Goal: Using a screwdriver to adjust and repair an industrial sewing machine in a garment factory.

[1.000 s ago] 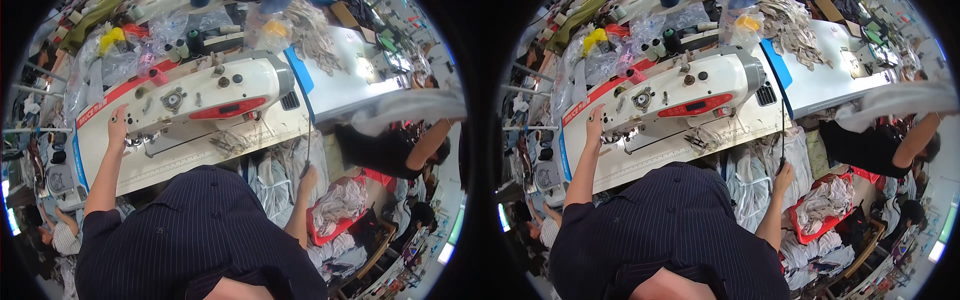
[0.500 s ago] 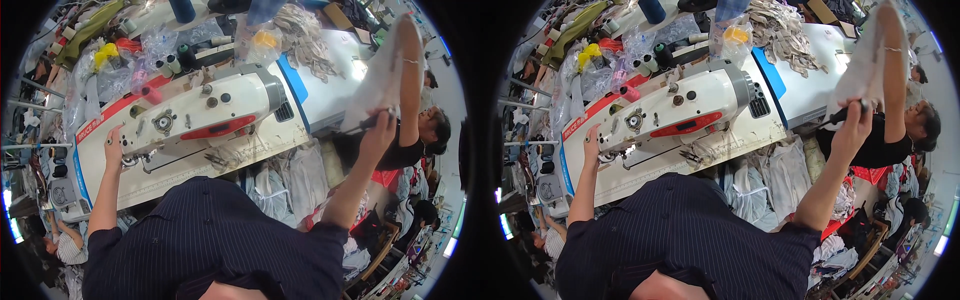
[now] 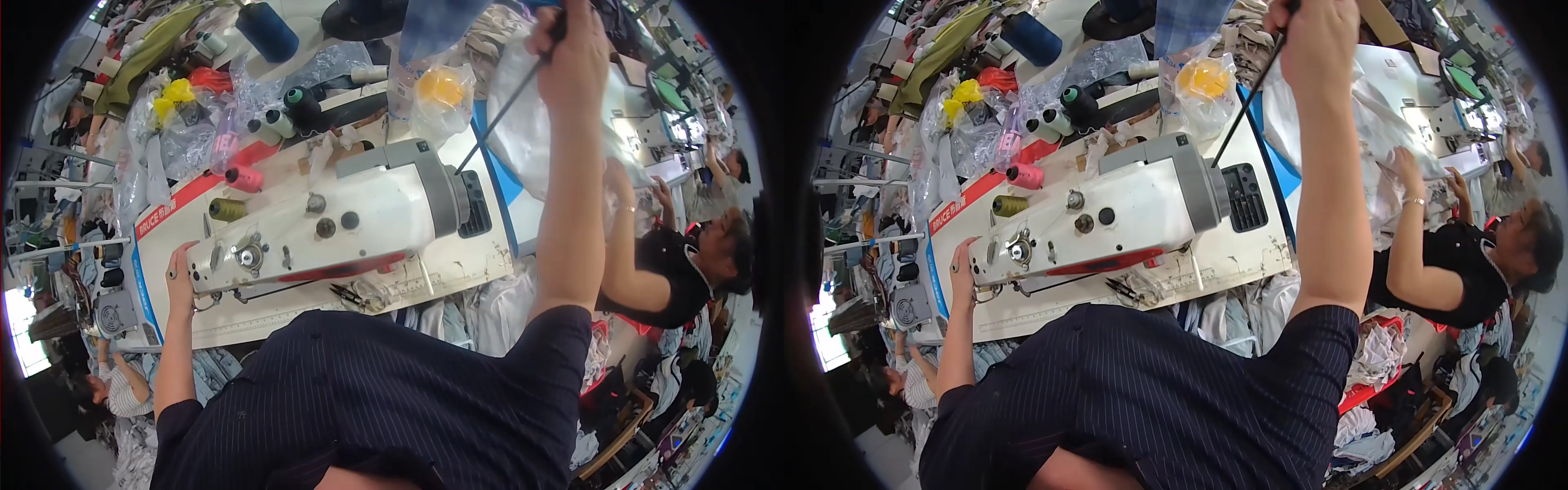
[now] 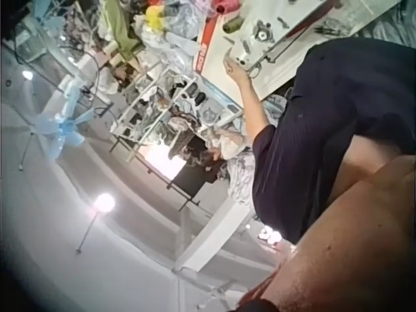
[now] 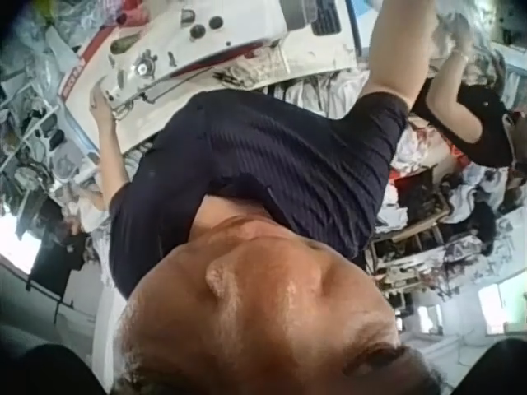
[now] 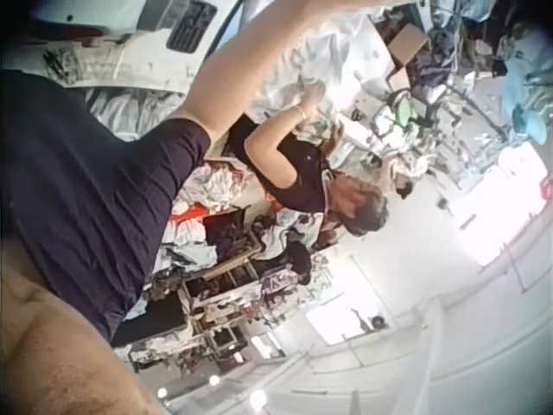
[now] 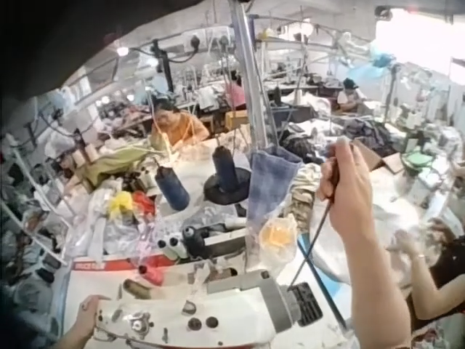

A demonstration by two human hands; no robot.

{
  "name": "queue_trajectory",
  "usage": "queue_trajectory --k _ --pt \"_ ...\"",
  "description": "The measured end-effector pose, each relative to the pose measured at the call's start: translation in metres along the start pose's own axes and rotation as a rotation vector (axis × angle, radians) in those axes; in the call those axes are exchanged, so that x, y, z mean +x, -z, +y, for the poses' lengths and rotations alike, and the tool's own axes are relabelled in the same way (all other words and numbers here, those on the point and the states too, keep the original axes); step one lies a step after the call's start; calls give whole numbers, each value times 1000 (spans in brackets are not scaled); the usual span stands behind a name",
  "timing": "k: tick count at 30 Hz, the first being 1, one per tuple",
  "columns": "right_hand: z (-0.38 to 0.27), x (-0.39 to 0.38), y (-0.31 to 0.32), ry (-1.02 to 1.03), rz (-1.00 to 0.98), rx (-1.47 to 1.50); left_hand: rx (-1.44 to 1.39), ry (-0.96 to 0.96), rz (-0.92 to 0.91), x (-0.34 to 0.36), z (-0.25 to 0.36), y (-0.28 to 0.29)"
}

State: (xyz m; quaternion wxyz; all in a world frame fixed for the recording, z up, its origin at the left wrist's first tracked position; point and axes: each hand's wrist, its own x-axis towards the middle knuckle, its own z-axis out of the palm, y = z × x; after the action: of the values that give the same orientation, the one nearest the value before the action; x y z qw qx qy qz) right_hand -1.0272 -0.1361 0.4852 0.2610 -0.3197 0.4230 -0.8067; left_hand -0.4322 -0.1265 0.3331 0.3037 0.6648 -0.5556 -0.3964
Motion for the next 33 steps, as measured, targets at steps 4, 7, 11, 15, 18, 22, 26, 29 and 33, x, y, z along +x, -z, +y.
queue_trajectory --k 4,7,11,15,18,22,26,29,33 --pt "36 18 -5 -143 -19 -97 4 62 -6 1 3 -3" --pt "61 30 -2 -181 -44 -53 66 42 -1 2 1 -2" --pt "74 34 -7 -267 -79 -77 32 76 2 3 -1 -1" --pt "86 33 -12 -253 -104 -112 37 89 16 3 -3 1" --pt "84 32 -14 -241 -120 -145 78 87 23 4 0 -1" --pt "84 31 -15 -231 -135 -198 76 77 26 1 -2 1" --pt "62 18 -15 -121 -82 -87 66 61 -2 2 3 -3" --pt "30 3 -5 70 -66 -110 61 37 -24 3 5 -4" --pt "-16 -37 12 233 24 -171 61 13 -39 1 8 -4"
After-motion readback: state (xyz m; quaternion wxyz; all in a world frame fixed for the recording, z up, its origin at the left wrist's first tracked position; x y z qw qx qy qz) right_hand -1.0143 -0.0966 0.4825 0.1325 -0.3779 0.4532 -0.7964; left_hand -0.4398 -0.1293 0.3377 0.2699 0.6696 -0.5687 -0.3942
